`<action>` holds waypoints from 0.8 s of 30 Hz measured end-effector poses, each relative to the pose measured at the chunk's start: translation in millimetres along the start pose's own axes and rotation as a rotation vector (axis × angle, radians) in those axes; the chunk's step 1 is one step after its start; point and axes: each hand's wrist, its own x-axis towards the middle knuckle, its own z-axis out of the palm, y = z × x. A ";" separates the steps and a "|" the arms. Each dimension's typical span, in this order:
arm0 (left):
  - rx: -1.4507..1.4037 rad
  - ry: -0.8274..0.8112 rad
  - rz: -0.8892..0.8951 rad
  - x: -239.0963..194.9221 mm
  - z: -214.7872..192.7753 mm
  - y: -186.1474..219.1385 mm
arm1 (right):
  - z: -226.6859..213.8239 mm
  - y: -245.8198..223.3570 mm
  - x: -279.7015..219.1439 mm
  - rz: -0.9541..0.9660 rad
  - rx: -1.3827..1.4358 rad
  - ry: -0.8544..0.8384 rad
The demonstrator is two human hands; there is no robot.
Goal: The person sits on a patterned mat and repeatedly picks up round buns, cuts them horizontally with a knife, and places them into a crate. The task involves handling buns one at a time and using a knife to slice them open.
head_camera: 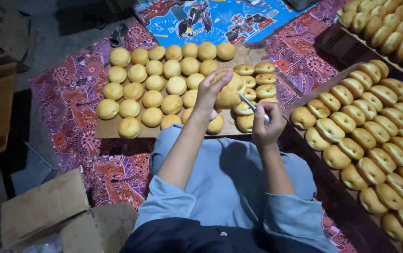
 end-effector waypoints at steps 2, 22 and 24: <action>0.120 0.006 0.061 -2.0 -2.3 -1.6 | 2.4 -1.8 -1.4 -0.025 -0.128 -0.005; 0.301 -0.081 0.057 -15.7 6.6 -25.6 | 17.5 -11.0 8.4 0.044 -0.299 -0.102; 0.280 -0.007 0.067 -13.6 9.4 -24.4 | 9.4 -13.6 12.0 -0.050 -0.290 -0.085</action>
